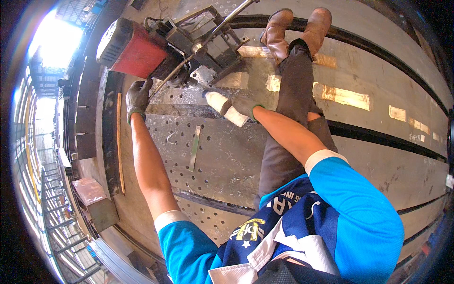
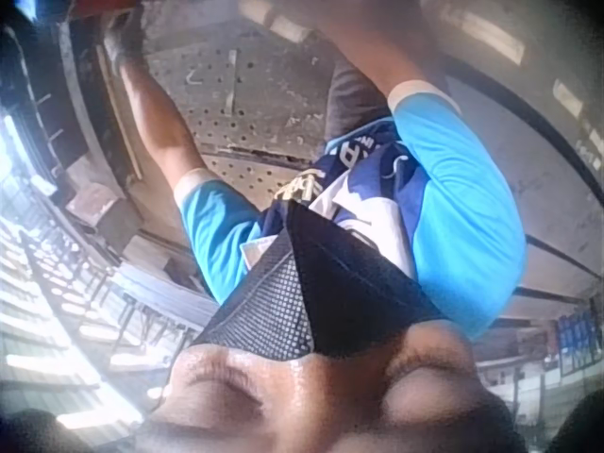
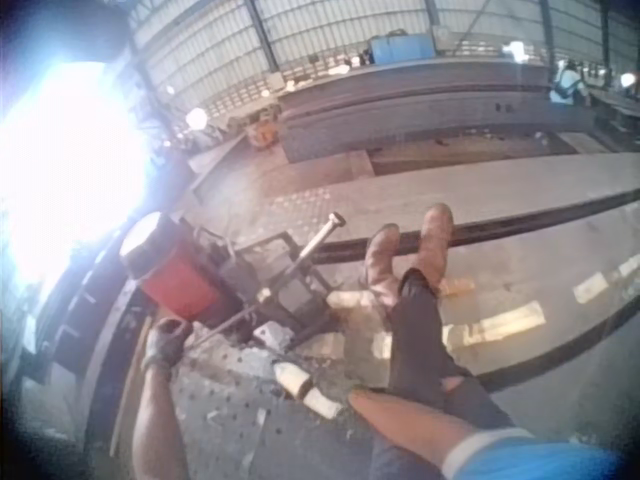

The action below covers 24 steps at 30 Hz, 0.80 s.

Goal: The person operates a red industrial machine on a perforated metal plate, using a long metal rod to manipulate a component while seated on the floor. The person repeatedly adjusts the machine and the rod throughout the clip.

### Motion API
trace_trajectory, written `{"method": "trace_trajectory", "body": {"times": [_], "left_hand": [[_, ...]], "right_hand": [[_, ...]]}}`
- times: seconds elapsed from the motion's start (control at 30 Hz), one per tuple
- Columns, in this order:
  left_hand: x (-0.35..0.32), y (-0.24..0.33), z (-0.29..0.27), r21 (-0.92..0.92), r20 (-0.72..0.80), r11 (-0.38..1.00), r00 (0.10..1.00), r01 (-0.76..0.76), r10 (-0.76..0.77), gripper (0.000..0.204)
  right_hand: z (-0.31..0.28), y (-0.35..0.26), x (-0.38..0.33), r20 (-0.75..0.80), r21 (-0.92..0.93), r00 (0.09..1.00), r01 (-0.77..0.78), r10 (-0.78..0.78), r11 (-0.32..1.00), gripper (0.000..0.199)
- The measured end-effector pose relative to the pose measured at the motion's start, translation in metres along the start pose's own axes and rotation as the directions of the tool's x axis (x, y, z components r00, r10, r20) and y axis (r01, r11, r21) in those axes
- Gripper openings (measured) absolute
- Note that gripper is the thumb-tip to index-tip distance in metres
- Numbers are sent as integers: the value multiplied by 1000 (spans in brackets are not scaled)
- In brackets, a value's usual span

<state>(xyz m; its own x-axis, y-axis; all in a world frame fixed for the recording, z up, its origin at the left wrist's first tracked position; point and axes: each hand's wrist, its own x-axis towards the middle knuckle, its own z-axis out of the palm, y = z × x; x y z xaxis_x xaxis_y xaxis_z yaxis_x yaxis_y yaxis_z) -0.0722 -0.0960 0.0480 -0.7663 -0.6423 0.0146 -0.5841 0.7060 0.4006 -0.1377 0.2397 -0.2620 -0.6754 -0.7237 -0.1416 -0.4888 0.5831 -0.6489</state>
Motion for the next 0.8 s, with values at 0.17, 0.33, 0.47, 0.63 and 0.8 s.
{"method": "trace_trajectory", "body": {"times": [0.17, 0.33, 0.47, 0.63, 0.8], "left_hand": [[-1, 1, -1, 60, -36, 996, 997, -59, 61, 58], [-2, 0, 0, 33, -28, 999, 999, -32, 33, 57], [0, -1, 1, 37, -26, 999, 999, -35, 36, 57], [1, -5, 1, 56, -16, 994, 996, -92, 93, 58], [3, -4, 1, 109, 4, 993, 999, -51, 51, 58]], "right_hand": [[3, -2, -3, -6, 90, 993, -118, 119, 989, 43], [-14, -15, -7, 128, 101, 991, 16, -28, 995, 47], [-26, -31, -23, 28, 236, 995, -102, 98, 966, 46], [-40, -33, -24, 274, 266, 945, -254, 180, 930, 43], [-33, -22, -16, 195, -152, 978, 98, -67, 984, 43]]}}
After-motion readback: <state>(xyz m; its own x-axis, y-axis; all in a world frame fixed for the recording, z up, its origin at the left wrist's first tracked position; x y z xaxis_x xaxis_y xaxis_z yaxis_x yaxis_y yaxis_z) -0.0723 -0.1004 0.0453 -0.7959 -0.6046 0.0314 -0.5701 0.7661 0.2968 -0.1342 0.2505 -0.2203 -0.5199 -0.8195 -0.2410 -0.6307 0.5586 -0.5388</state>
